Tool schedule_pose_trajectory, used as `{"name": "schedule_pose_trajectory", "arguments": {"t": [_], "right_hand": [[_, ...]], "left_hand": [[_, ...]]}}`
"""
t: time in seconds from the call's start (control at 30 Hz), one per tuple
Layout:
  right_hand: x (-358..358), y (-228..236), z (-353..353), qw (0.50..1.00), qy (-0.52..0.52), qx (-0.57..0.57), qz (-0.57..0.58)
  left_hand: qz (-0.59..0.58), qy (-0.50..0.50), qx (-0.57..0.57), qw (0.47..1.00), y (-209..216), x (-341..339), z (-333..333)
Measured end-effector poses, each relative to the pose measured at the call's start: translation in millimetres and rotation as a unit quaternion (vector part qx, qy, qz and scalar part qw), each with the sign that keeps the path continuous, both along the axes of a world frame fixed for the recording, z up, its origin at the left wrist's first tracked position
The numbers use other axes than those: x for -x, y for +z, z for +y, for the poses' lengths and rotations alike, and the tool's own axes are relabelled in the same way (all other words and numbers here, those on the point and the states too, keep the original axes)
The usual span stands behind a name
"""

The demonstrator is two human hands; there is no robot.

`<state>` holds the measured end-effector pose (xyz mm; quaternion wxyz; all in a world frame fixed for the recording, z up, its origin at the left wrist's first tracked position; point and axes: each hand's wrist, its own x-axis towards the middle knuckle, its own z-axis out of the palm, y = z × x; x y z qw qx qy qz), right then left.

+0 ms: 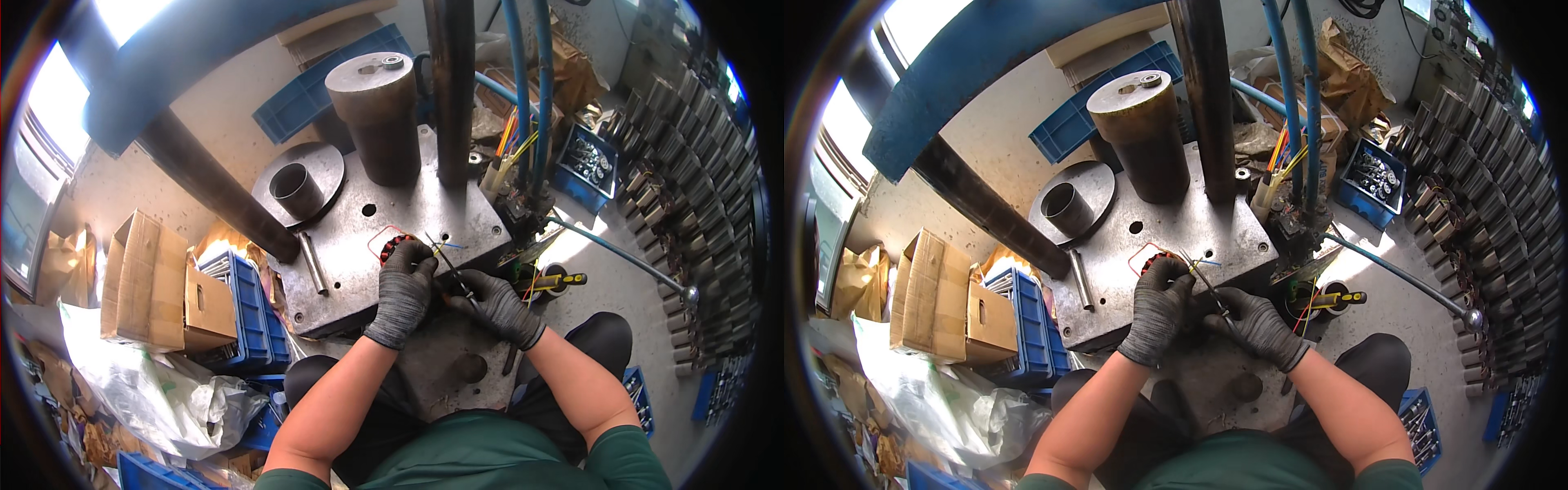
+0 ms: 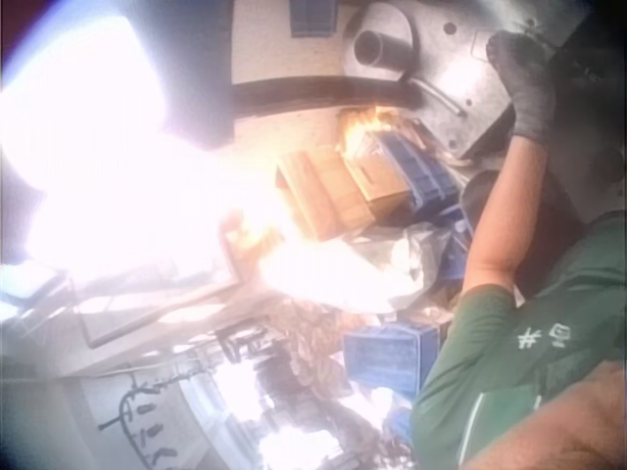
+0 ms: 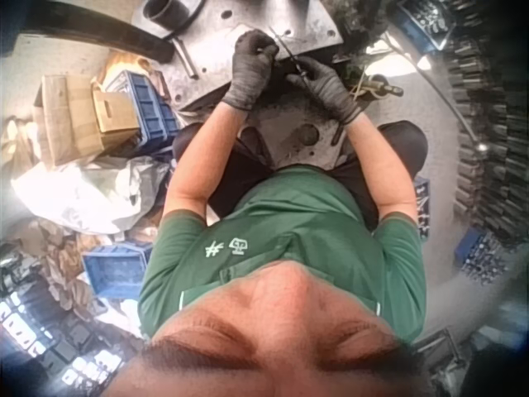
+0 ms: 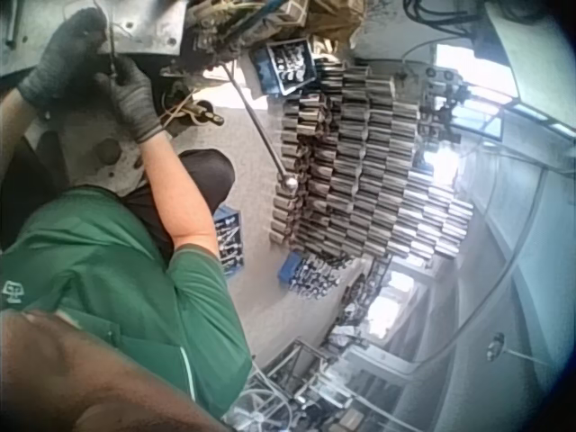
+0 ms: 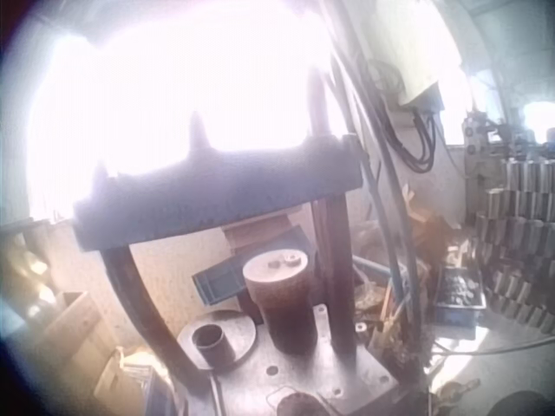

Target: Preparing and trimming wires on an electric motor stator component at an industrial press workstation.

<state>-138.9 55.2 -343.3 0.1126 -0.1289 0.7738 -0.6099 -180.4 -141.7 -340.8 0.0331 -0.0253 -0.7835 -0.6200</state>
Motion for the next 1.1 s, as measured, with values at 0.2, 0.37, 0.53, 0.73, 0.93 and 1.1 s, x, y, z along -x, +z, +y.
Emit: {"name": "schedule_pose_trajectory", "arguments": {"t": [0.2,0.37,0.53,0.73,0.93,1.1], "right_hand": [[8.4,-3.0,-2.8,0.960,-0.071,-0.169,0.210],[11.5,-1.7,-2.3,0.952,-0.079,-0.193,0.222],[13.6,-1.4,-3.1,0.977,-0.044,-0.112,0.177],[18.4,-16.0,0.6,0.969,-0.061,-0.150,0.187],[12.4,-21.3,-4.2,0.956,-0.084,-0.167,0.224],[15.7,-40.3,-0.6,0.980,-0.044,-0.063,0.185]], "left_hand": [[-0.029,-0.027,-0.029,0.999,4.9,4.7,-2.6],[-0.107,-0.044,-0.101,0.988,23.4,1.9,-1.7],[-0.112,-0.054,-0.096,0.988,22.6,2.5,-3.5],[-0.110,-0.068,-0.094,0.987,16.6,6.1,-4.5],[0.003,-0.042,-0.043,0.998,2.0,3.9,-0.4],[-0.036,-0.060,-0.047,0.996,7.5,1.7,-2.2]]}}
